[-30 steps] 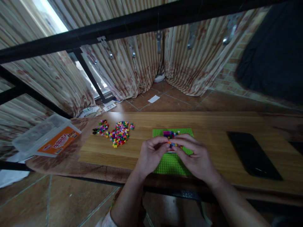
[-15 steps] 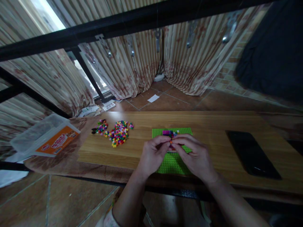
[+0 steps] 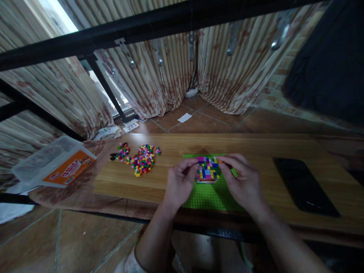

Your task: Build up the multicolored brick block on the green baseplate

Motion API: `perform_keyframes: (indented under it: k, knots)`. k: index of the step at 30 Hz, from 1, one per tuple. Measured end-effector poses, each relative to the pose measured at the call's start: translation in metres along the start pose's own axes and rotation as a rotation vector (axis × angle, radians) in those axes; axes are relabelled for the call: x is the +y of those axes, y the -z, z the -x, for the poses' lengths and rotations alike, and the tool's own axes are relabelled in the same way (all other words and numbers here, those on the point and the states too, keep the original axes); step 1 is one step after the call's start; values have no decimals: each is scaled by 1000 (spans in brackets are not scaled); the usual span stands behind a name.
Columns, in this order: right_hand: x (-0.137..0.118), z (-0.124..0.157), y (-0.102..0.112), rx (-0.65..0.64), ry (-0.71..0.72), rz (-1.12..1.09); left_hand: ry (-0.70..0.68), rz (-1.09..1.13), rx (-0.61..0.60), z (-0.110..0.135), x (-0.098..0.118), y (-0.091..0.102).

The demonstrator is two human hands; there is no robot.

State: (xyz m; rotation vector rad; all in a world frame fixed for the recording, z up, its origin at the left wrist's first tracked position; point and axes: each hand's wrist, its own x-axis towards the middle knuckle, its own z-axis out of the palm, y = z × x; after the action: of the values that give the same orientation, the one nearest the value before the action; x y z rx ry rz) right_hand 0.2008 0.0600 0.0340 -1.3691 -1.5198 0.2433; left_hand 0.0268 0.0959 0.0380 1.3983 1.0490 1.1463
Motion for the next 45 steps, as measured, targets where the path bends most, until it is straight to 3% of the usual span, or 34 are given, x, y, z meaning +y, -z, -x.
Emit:
perform_keyframes:
  k: [5, 20, 28, 36, 45]
  knots:
    - [5, 0, 1, 0, -74, -45, 39, 46, 99, -4, -2, 3]
    - [13, 4, -8, -92, 24, 1, 59, 33, 71, -7, -8, 3]
    - [20, 2, -15, -62, -121, -75, 65, 22, 51, -7, -8, 4]
    - [20, 0, -8, -54, -223, -122, 63, 31, 33, -7, -9, 5]
    - [18, -1, -20, -15, -570, -353, 36, 11, 21, -8, -16, 7]
